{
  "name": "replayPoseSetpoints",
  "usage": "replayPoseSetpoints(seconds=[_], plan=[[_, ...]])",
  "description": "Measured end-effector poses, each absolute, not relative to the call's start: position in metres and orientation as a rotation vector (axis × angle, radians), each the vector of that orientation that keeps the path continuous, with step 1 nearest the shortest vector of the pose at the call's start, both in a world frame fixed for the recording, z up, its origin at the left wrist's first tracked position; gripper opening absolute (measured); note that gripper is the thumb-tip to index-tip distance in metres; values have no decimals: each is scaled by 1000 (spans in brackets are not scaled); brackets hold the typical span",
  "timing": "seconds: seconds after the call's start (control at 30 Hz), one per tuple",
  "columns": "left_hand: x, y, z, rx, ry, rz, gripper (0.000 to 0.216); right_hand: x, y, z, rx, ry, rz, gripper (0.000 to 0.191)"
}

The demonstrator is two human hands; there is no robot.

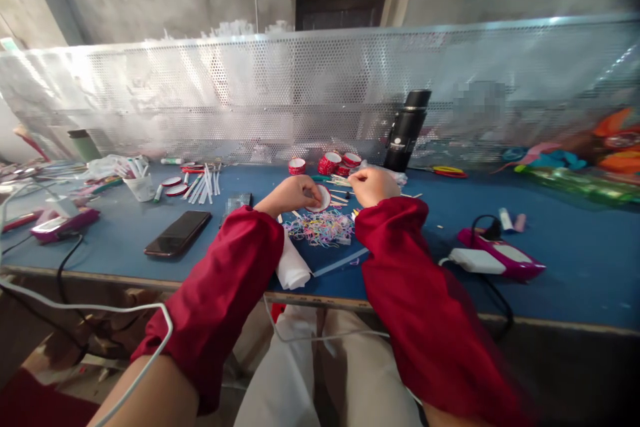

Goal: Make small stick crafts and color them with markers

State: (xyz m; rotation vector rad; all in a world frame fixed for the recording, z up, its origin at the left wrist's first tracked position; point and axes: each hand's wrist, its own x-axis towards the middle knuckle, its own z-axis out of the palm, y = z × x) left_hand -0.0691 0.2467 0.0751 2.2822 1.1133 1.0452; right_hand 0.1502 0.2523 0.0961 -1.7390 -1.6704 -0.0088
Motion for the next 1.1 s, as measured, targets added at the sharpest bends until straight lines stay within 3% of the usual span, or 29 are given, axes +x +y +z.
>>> replayPoseSetpoints(seconds=[0.33,0.47,0.77,1.1], plan=[[-75,256,71,2248,1229,1318,18,171,243,121,-1809,-2104,47,8],[-71,257,69,2106,1157,1260,20,173,237,128,-1885,-2237,-93,16],[-75,261,65,1934,1247,1376,41,163,257,96,-1841,-2355,-166,17],[-77,268,56,1861,1244,1382,42,163,267,76,-1854,-2335,-175,14]])
